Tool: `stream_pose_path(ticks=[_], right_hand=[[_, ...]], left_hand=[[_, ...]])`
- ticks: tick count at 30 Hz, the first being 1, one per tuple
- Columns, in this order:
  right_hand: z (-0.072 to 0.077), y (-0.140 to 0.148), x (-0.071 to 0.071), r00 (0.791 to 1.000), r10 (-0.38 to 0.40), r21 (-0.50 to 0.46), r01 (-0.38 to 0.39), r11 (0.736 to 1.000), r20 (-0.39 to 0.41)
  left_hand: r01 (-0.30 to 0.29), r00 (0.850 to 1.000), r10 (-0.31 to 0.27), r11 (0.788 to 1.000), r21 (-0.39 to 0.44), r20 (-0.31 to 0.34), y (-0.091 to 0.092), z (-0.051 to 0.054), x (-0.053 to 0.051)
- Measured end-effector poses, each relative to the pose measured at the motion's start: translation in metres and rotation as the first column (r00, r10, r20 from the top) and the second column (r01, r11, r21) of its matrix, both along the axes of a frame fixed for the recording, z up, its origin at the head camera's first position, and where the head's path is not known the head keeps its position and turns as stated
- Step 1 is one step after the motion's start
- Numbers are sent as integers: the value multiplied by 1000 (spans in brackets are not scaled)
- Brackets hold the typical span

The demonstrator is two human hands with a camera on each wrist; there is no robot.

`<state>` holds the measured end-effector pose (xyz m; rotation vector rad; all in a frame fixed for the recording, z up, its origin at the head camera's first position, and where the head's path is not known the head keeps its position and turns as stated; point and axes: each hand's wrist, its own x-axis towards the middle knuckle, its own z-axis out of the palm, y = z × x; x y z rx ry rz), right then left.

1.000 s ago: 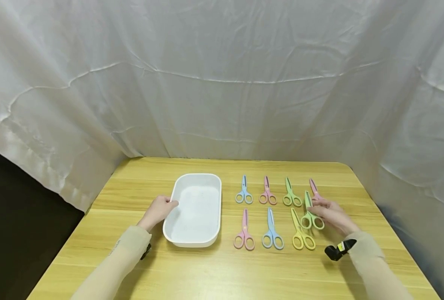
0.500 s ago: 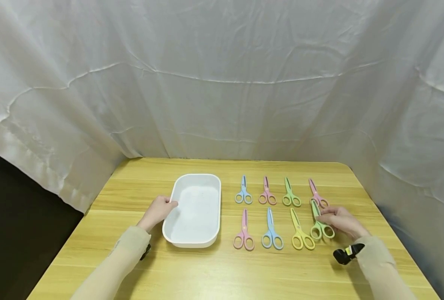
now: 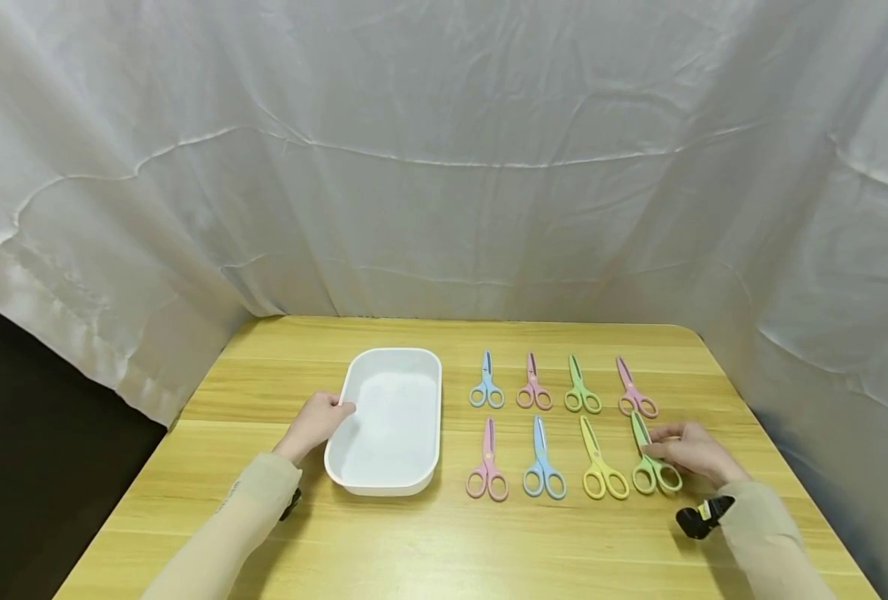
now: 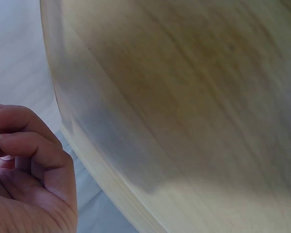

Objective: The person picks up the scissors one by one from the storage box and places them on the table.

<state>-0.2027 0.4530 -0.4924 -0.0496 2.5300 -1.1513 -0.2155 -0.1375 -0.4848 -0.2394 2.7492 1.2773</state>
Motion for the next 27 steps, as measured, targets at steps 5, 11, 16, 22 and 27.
stream_pose_path(ticks=[5,11,16,22,27], right_hand=[[4,2,3,1000,18,33,-18,999,10],[8,3,3,998,54,127,-51,991,-19],[10,1,4,999,52,113,-50,992,-14],[15,-5,2,999,20,185,-11,983,-42],[16,-10,1,997,22,252,-1,968,-79]], left_hand=[[-2,1000,2,1000,2,1,0,0,0],[-2,1000,1,1000,-6,-3,1,1,0],[-4,1000,4,1000,-8,-5,0,-1,0],[-4,1000,4,1000,-9,-2,0,-1,-1],[-10,1000,10,1000,-5,3,0,-1,-1]])
